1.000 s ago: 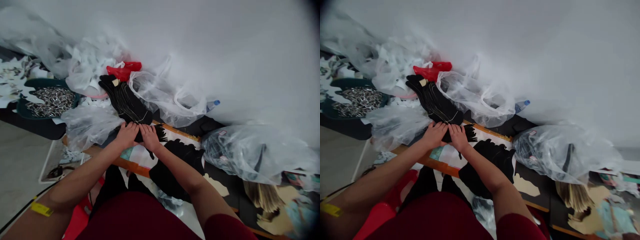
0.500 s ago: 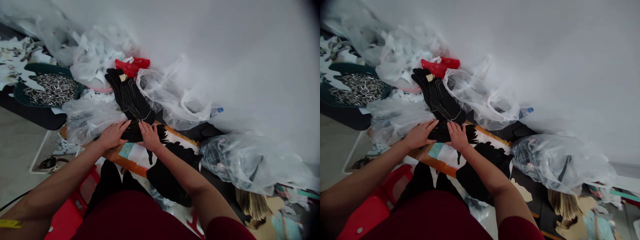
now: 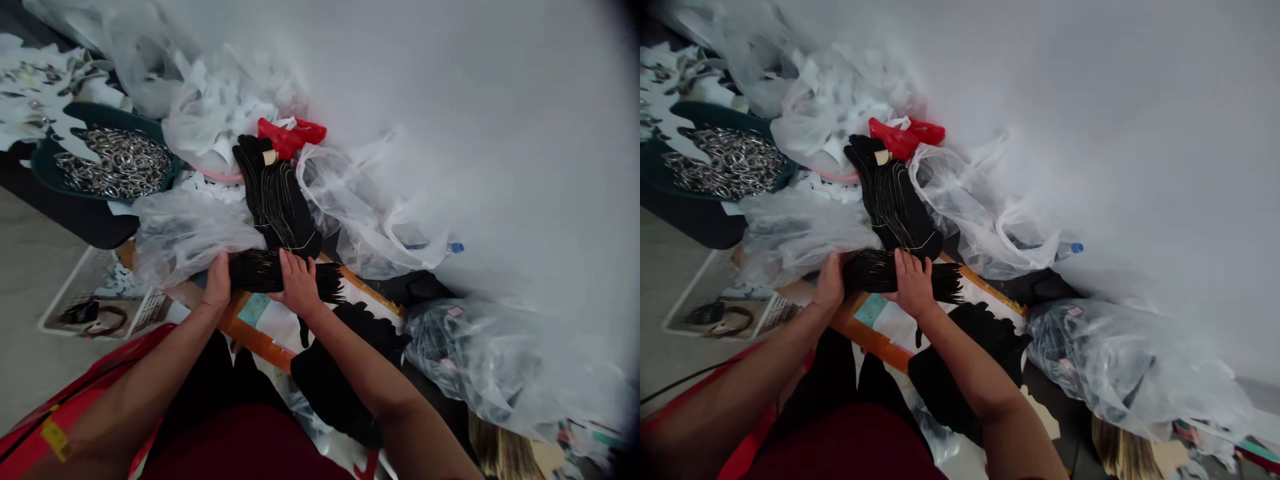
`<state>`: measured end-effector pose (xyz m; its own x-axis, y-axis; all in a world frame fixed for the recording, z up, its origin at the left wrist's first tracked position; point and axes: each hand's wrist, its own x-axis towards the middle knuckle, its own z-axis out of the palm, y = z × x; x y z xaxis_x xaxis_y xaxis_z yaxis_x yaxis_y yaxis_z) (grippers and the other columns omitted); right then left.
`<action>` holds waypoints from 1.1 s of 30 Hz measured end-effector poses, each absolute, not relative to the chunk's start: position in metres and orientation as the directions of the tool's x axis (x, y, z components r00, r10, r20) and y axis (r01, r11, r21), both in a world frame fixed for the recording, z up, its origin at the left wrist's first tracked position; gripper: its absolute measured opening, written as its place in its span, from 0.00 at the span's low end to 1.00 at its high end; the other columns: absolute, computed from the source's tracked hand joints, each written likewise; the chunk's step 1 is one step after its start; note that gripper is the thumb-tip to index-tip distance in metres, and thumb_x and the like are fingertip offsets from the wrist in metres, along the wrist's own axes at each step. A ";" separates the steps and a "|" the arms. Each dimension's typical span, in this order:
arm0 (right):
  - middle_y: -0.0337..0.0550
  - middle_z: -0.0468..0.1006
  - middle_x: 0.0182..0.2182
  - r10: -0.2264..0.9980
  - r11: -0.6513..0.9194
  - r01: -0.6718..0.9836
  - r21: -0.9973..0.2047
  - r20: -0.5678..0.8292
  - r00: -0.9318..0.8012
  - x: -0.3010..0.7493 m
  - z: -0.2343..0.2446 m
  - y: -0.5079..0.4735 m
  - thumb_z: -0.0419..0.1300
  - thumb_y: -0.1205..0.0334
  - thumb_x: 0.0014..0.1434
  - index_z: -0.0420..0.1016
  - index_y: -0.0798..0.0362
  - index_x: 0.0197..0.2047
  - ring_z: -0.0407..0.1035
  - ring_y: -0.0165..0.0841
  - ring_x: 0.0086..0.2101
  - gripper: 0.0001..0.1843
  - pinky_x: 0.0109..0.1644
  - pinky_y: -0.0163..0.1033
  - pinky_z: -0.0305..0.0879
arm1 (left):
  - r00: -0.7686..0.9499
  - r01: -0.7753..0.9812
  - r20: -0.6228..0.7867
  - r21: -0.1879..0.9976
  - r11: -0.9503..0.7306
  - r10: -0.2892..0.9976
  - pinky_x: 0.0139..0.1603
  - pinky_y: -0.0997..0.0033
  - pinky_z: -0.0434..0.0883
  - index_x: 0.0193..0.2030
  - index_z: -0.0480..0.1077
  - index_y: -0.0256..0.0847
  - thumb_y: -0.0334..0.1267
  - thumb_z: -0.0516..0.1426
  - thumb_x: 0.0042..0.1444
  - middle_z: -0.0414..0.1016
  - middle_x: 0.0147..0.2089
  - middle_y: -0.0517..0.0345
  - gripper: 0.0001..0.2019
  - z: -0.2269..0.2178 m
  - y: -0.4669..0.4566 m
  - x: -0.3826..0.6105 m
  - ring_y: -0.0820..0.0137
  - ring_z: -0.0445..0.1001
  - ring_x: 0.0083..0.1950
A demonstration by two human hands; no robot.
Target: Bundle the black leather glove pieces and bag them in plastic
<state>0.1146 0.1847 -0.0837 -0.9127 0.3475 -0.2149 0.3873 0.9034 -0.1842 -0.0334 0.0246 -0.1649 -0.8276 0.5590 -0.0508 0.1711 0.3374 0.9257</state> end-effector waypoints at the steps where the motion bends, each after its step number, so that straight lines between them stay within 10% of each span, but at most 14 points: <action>1: 0.69 0.60 0.78 0.352 0.903 0.391 -0.178 -0.215 -0.911 0.114 -0.084 0.185 0.69 0.40 0.66 0.48 0.63 0.85 0.59 0.60 0.72 0.59 0.80 0.71 0.44 | -0.802 0.209 -0.035 0.918 0.336 0.596 0.73 0.41 0.71 0.63 0.74 0.36 0.57 0.36 0.78 0.79 0.62 0.37 0.35 -0.168 0.030 -0.027 0.51 0.75 0.66; 6: 0.71 0.60 0.77 0.369 0.894 0.405 -0.192 -0.197 -0.908 0.118 -0.087 0.187 0.70 0.39 0.65 0.49 0.65 0.84 0.58 0.61 0.72 0.61 0.81 0.70 0.43 | -0.619 0.372 0.070 0.904 0.213 0.783 0.75 0.43 0.69 0.69 0.71 0.35 0.58 0.42 0.75 0.77 0.65 0.37 0.33 -0.172 0.041 -0.013 0.51 0.73 0.70; 33: 0.73 0.57 0.78 0.396 0.903 0.421 -0.082 -0.219 -0.892 0.110 -0.082 0.180 0.65 0.44 0.71 0.47 0.70 0.84 0.57 0.58 0.73 0.55 0.80 0.68 0.44 | -0.637 0.555 0.129 0.760 0.338 0.760 0.74 0.39 0.65 0.73 0.69 0.35 0.54 0.36 0.79 0.75 0.66 0.34 0.34 -0.167 0.080 -0.016 0.49 0.71 0.71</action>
